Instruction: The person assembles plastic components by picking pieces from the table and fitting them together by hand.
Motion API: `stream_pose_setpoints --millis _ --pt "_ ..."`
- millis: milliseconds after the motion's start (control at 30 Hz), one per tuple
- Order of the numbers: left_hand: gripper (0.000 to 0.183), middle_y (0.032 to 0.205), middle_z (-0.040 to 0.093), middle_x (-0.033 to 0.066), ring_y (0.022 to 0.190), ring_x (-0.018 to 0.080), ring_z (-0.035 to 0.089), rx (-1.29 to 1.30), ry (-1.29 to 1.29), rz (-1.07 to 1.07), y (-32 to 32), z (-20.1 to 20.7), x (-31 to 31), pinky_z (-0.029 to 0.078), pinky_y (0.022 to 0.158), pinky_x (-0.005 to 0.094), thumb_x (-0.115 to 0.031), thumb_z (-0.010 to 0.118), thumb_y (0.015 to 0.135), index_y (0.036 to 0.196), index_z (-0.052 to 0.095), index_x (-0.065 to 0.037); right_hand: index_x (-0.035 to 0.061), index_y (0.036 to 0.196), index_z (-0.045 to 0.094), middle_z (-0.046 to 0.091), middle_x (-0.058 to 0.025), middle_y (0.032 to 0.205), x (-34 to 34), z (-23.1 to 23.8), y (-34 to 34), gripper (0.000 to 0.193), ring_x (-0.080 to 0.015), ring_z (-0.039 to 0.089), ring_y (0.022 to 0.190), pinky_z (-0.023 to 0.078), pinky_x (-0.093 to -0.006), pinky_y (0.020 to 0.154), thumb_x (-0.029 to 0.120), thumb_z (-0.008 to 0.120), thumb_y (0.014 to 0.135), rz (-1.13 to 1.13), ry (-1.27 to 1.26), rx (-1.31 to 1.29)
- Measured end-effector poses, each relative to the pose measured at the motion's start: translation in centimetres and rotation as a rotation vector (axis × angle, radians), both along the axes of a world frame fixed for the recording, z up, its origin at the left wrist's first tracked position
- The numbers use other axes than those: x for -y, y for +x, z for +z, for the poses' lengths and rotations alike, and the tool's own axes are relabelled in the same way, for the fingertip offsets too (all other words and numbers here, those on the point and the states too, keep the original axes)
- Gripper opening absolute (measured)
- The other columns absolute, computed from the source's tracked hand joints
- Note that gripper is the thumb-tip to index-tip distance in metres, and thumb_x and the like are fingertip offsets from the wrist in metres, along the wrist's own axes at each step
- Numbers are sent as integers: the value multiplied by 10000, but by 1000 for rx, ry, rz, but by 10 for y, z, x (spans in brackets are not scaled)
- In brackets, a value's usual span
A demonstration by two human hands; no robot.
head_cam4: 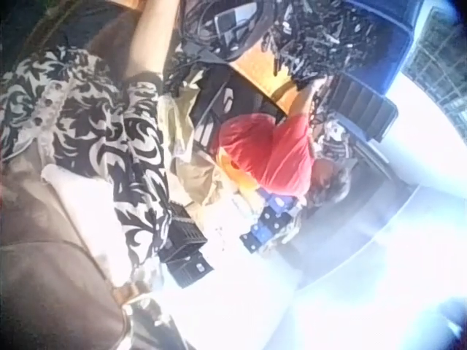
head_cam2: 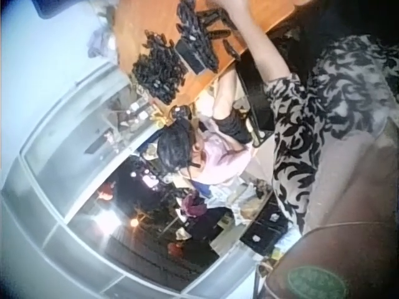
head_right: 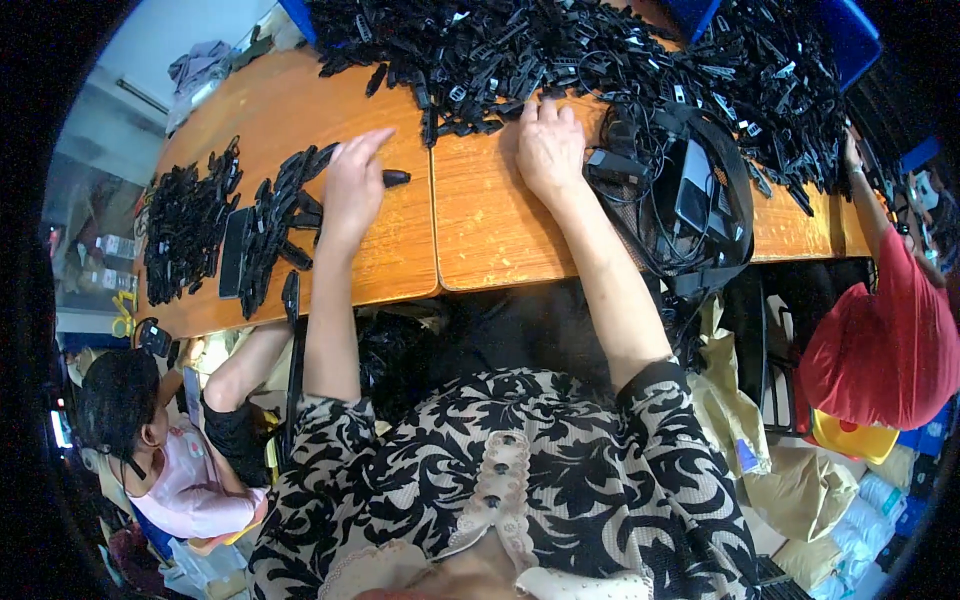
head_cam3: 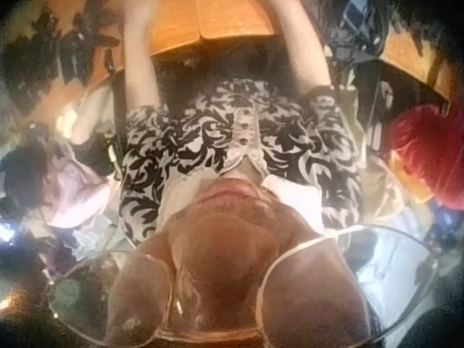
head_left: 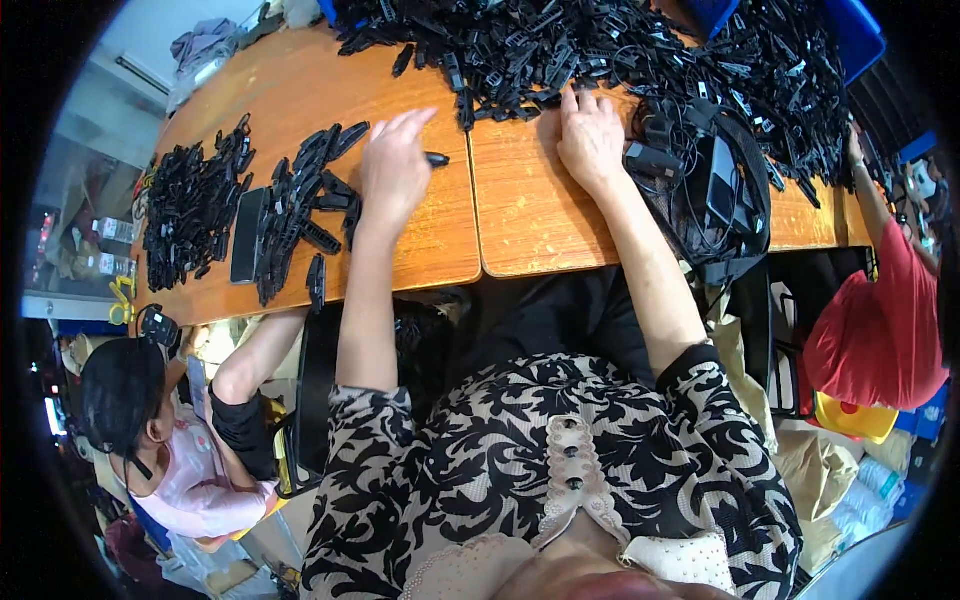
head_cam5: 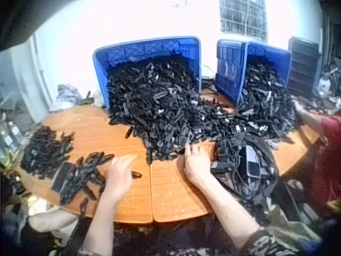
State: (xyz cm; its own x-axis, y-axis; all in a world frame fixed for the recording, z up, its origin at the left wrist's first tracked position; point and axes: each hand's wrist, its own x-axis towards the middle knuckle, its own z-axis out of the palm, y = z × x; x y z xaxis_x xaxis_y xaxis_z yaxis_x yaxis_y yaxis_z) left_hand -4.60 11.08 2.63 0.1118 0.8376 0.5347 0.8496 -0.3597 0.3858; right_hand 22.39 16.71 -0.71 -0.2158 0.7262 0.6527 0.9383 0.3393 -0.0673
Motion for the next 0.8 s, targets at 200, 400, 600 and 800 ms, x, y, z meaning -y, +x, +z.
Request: stream_pose_setpoints --millis 200,400,600,800 --pt "512 1393 648 150 1315 357 566 -156 -110 -131 4 -29 -58 440 1129 447 68 491 919 1382 644 -86 38 1112 683 659 -160 909 33 5 -24 286 -355 649 850 550 -471 713 96 676 832 360 -108 46" --pt "419 1265 708 130 1160 328 619 -162 -173 -126 30 3 -9 466 1040 466 -127 719 918 1332 666 -89 6 1079 677 716 -271 913 74 24 4 233 -437 703 855 552 -497 768 209 666 964 420 -539 -420" --pt "274 1171 711 104 1087 322 620 -121 -30 -211 38 -18 31 480 956 444 -200 745 913 1145 729 -55 98 893 749 703 -161 892 68 20 12 157 -400 706 795 563 -487 704 238 700 946 357 -382 -237" --pt "352 1154 711 126 1099 324 631 -1 -11 -169 37 -17 50 492 985 410 -119 751 877 1225 730 -72 61 1009 735 684 -155 949 74 15 21 172 -382 692 862 566 -465 745 202 726 910 454 -271 -218"
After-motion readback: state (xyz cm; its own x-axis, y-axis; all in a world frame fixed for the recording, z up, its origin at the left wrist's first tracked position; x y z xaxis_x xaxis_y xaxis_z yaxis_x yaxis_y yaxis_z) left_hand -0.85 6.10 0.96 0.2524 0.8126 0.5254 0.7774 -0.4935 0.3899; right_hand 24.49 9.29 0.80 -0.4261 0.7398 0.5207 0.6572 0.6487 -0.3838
